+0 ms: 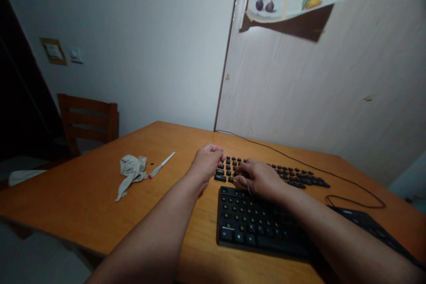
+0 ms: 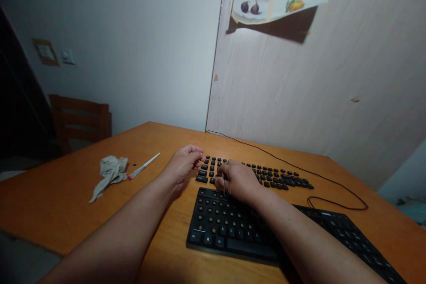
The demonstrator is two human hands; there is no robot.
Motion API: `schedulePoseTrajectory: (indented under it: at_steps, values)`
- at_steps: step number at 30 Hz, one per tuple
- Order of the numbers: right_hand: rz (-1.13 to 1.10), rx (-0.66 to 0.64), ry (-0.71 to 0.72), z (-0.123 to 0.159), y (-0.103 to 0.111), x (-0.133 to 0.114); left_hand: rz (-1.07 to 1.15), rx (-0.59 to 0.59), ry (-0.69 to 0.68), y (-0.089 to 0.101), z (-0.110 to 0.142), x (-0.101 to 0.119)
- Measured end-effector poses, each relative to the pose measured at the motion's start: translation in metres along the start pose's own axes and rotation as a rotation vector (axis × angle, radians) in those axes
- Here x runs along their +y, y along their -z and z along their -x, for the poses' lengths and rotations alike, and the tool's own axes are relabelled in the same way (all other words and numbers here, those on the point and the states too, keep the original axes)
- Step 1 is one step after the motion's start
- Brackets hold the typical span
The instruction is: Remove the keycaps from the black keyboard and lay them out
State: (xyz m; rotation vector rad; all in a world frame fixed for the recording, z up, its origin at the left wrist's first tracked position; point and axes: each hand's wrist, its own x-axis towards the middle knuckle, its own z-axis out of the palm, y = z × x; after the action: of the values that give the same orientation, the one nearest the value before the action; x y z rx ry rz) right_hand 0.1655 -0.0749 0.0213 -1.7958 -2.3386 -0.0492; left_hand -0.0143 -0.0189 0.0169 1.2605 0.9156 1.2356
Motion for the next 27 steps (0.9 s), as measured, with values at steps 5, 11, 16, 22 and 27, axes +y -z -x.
schedulePoseTrajectory:
  at_steps: [5,11,16,22,27]
  values:
    - [-0.26,0.17,0.021,0.019,0.014,0.007,-0.01,-0.014,-0.028,-0.002,0.001,-0.001]
    - [-0.579,0.27,-0.119,0.05,0.029,0.003,-0.021,-0.053,-0.033,-0.002,0.0,-0.006]
    - [-0.844,0.274,-0.315,0.075,0.029,-0.002,-0.041,-0.089,-0.054,-0.003,-0.002,-0.012]
    - [-1.023,0.239,-0.442,0.099,0.028,-0.001,-0.057,-0.155,-0.041,-0.005,0.003,-0.013]
    - [-1.175,0.304,-0.483,0.11,0.022,0.003,-0.103,-0.204,-0.051,-0.009,0.011,-0.008]
